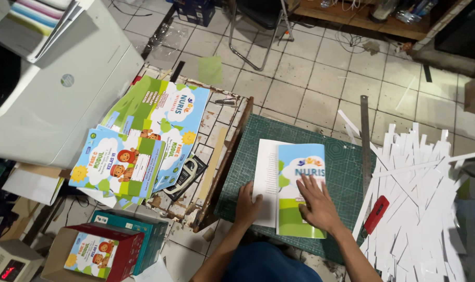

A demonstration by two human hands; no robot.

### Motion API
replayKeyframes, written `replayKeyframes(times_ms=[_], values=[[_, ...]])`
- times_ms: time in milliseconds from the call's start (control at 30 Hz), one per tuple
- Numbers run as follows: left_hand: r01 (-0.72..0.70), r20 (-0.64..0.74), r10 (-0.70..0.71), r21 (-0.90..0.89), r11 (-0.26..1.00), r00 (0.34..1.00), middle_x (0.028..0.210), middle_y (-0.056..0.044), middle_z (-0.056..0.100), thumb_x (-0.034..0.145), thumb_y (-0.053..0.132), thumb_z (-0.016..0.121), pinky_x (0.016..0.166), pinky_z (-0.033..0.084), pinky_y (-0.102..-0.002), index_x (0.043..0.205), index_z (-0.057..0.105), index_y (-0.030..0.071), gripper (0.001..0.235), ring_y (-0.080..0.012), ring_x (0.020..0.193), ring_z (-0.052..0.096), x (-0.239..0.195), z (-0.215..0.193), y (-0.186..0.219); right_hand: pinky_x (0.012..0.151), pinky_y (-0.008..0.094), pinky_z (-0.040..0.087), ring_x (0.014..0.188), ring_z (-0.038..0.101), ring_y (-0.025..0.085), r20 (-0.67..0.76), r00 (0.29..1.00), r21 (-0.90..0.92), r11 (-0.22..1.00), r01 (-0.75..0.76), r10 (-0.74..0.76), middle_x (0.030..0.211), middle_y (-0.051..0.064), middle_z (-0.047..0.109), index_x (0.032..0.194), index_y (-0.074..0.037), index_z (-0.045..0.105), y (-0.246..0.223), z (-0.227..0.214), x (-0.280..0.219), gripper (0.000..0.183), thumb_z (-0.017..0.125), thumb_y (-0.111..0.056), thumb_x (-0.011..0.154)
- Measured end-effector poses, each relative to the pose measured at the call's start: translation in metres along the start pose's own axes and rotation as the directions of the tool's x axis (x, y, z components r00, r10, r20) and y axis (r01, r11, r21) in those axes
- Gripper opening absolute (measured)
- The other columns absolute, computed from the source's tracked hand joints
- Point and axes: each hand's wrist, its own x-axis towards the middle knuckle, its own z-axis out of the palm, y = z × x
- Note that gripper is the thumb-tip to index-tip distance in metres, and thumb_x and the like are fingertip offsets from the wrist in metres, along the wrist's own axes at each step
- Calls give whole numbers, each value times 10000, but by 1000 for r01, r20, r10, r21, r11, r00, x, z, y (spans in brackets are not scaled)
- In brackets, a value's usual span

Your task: The person trims the excess paper from the edges of booklets using a utility knife and a metal ruler on a green cutting mat.

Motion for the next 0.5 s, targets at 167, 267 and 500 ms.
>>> replayKeyframes(times_ms=[167,267,500], values=[[-108,-49,107,-35,993,993,1346,-191,554,904,183,640,1086,439,-456,1462,478,-13,613,-356,1291,539,0,10,-10,1256,459,191,1521,318,199,120,990,-70,995,-68,76,1602,7,401,1423,-206,561,-6,-3,8,607,675,-419,866],[-92,-58,91,-16,996,994,1367,-198,553,903,199,669,1095,421,-453,1443,479,-22,614,-363,1310,524,8,10,-8,1253,510,161,1507,328,241,-35,999,-68,998,16,-18,1588,26,430,1404,-188,585,-6,0,19,577,655,-336,850],[27,-60,-31,-71,997,998,1396,-175,547,856,227,686,1087,440,-428,1516,377,-1,764,-320,1315,540,6,5,7,1252,546,122,1504,312,279,-108,992,-64,996,61,-68,1587,45,426,1409,-160,589,-12,27,25,636,635,-263,783]])
